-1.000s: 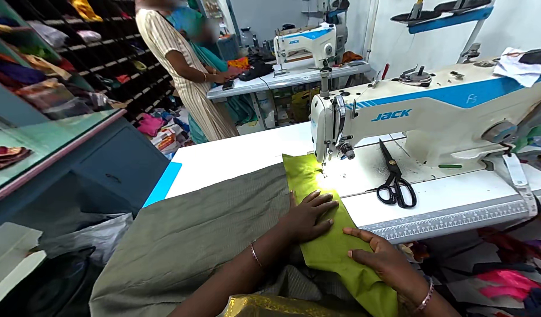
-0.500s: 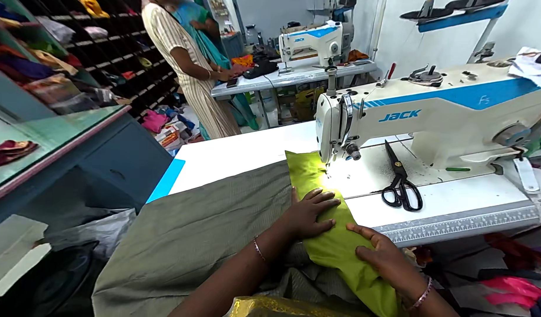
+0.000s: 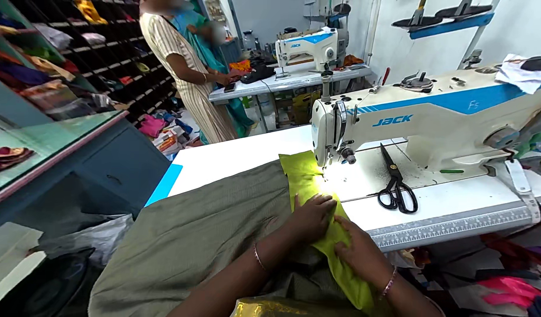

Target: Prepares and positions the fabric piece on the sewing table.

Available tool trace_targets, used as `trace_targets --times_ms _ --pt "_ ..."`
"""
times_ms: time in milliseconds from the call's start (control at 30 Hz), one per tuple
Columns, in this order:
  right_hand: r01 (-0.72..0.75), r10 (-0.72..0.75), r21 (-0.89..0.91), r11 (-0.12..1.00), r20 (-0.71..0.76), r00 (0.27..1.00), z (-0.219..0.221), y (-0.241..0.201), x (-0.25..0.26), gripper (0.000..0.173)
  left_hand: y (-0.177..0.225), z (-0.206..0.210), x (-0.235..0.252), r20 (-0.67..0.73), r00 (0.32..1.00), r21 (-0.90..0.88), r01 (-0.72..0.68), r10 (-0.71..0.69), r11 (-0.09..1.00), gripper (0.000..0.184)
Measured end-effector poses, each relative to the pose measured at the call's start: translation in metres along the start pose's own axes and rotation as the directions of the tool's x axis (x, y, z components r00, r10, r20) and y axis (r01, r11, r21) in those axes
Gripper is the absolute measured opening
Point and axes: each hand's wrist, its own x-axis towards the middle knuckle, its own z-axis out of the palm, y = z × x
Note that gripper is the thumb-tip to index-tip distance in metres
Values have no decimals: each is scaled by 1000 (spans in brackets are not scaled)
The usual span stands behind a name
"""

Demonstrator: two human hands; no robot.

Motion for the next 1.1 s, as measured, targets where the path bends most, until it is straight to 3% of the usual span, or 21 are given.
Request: trace_targets --times_ms 433,667,1100 --pt "-66 85 427 902 -25 996 -10 16 9 48 -20 17 -5 -86 993 -12 -84 82 996 46" --pt "-92 100 461 883 9 995 -16 10 16 45 -29 16 0 -118 987 -16 -114 112 993 45" --pt "-74 81 341 937 -7 997 -26 -2 53 44 -57 -8 35 -102 989 -92 -112 102 989 43"
